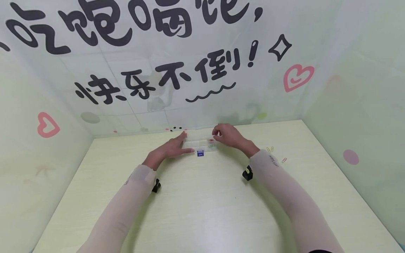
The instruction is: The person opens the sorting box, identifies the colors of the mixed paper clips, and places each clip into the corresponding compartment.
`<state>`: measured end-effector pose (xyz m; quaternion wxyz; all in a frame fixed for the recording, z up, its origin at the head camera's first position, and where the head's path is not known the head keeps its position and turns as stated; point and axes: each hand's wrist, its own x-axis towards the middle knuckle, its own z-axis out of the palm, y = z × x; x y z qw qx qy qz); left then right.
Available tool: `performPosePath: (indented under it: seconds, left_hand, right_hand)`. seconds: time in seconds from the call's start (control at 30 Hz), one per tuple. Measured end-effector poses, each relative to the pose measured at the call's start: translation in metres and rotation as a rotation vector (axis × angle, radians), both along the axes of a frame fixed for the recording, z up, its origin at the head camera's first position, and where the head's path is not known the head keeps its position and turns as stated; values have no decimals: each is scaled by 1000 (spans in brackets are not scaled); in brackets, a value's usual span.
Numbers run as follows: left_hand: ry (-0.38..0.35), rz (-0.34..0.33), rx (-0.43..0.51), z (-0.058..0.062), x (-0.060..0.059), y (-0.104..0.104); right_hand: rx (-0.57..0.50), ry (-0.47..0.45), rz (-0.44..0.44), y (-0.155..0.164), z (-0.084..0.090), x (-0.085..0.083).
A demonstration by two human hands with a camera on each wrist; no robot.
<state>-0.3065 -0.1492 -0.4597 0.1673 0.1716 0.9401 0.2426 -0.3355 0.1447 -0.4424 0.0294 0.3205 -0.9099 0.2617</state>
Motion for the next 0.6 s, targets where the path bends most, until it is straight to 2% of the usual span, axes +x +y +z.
performPosePath:
  seconds: [0.27,0.6]
  left_hand:
    - [10,-2,-8,0,0,0]
    - [3,-1,-3,-1,-1,0]
  right_hand:
    - [4,21,11,26,7,5]
    - [6,-16,26,56,12,12]
